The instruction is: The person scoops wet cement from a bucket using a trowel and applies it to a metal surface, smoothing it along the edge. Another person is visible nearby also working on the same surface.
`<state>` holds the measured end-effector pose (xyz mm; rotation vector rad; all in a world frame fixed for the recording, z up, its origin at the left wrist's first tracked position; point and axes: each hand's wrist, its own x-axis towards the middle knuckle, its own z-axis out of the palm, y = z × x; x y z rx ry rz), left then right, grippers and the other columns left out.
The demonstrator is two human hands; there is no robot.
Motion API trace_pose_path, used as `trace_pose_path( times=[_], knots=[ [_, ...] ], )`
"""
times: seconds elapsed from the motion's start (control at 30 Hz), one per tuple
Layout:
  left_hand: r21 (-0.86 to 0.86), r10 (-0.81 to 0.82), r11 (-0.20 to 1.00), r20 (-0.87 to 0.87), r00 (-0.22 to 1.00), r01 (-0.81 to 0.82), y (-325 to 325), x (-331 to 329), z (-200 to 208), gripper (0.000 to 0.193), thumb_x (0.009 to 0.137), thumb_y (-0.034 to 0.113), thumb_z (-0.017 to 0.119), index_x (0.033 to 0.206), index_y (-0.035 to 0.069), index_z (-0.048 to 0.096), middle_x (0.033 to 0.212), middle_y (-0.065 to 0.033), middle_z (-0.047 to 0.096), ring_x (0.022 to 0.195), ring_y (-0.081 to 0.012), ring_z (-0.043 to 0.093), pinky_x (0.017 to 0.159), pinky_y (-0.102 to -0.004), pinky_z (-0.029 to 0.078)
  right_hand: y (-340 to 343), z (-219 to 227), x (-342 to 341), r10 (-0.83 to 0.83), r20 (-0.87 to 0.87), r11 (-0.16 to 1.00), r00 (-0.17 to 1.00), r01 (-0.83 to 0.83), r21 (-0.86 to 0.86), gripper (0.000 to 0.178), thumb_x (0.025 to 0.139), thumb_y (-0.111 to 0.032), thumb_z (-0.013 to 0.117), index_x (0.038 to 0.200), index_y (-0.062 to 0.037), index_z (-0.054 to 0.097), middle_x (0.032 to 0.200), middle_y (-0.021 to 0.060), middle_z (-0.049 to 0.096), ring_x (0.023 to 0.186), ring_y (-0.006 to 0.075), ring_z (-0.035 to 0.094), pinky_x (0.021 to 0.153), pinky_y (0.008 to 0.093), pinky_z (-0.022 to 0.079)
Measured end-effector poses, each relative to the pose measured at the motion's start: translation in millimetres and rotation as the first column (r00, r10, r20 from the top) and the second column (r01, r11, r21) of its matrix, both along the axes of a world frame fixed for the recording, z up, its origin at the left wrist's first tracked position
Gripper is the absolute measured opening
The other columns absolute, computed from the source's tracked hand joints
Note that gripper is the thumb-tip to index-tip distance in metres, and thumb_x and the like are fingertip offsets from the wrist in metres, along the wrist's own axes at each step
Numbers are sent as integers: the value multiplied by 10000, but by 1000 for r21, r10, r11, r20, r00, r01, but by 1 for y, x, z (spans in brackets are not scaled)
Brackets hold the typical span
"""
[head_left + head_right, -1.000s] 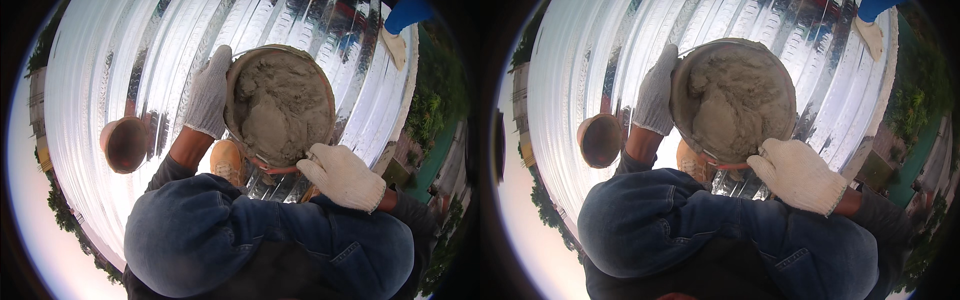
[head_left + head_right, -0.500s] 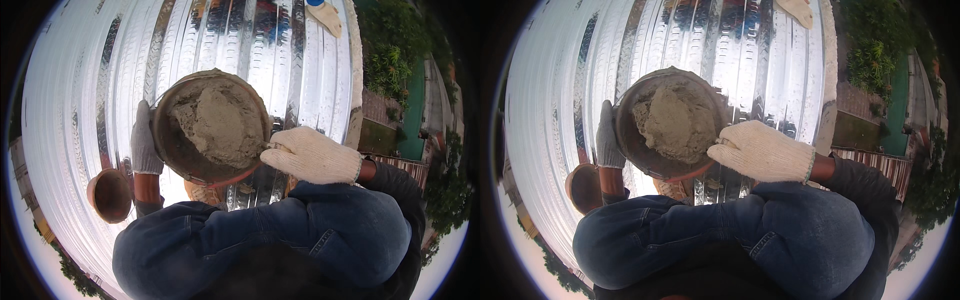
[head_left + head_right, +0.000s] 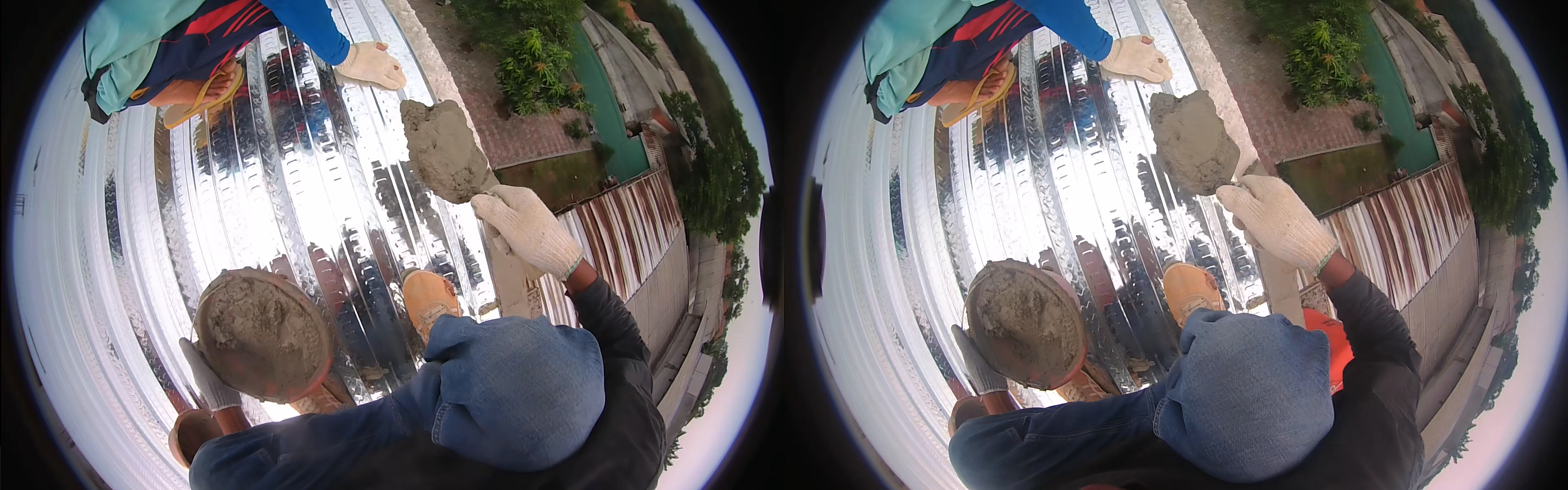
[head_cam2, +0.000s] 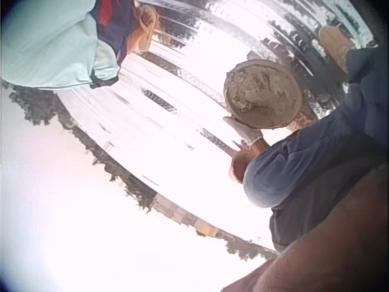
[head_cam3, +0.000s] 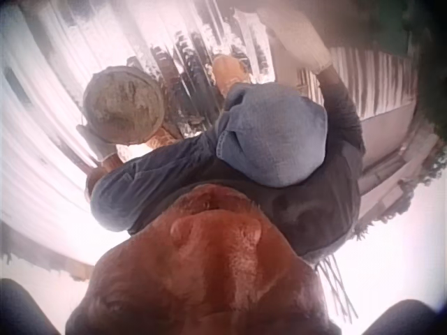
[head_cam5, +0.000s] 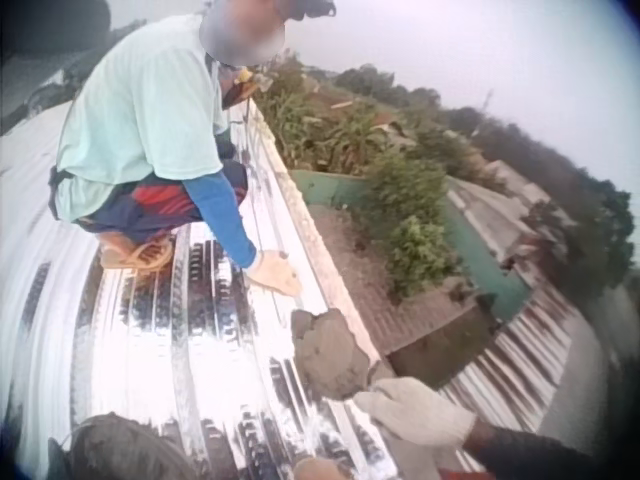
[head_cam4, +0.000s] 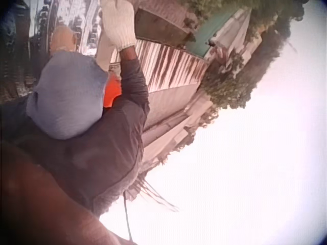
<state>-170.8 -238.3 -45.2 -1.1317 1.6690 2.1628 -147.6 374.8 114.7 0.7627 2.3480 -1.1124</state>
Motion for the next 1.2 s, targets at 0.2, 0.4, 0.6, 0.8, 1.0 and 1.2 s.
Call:
trace_pose_path(
  times=[0.2,0.4,0.6,0.8,1.0,1.2],
  knots=[
    [-187,-50,980,55,997,60,-14,0,-2,793,1205,720,441,1501,31,700,1459,-147,717,1332,-276,677,1200,-423,538,91,-117,-39,83,-284,852,955,80,518,471,1094,-414,690,1088,57,675,945,257,757,929,465,766,853,547,583],
    [-421,-27,905,101,994,68,36,-4,30,678,1206,647,520,1340,31,767,1254,-104,769,1135,-213,730,1043,-395,602,105,-197,-91,-52,-290,848,956,195,493,394,1058,-360,685,1168,18,698,1149,331,787,1164,528,754,993,609,594],
    [-509,-28,854,158,987,105,50,-4,41,668,1205,640,528,1331,30,770,1240,-100,771,1120,-208,731,1030,-392,605,118,-181,-87,-19,-270,775,963,185,605,366,1065,-255,721,1355,-62,611,1261,260,748,1188,483,745,970,597,596],
    [-554,-40,818,214,976,155,75,-3,44,658,1204,632,535,1322,29,773,1227,-96,773,1106,-204,733,1016,-389,607,192,-185,-98,351,-294,710,889,-47,703,234,1083,-225,674,1286,-119,626,1196,183,742,1111,430,767,889,569,630],
    [-554,-61,809,252,966,196,97,-3,43,649,1203,624,542,1313,29,776,1213,-92,775,1091,-199,734,1003,-385,609,267,-201,-84,576,-233,666,783,-285,689,212,1095,-165,650,1299,-127,601,1144,168,707,1058,433,747,864,559,607],
    [-524,-95,815,302,949,248,137,17,52,640,1202,616,550,1304,28,779,1199,-88,777,1076,-195,736,989,-382,611,260,-191,-24,572,-79,620,816,-368,694,189,1097,-168,639,1275,-122,591,1112,155,716,1019,409,761,843,548,610]
  ],
)
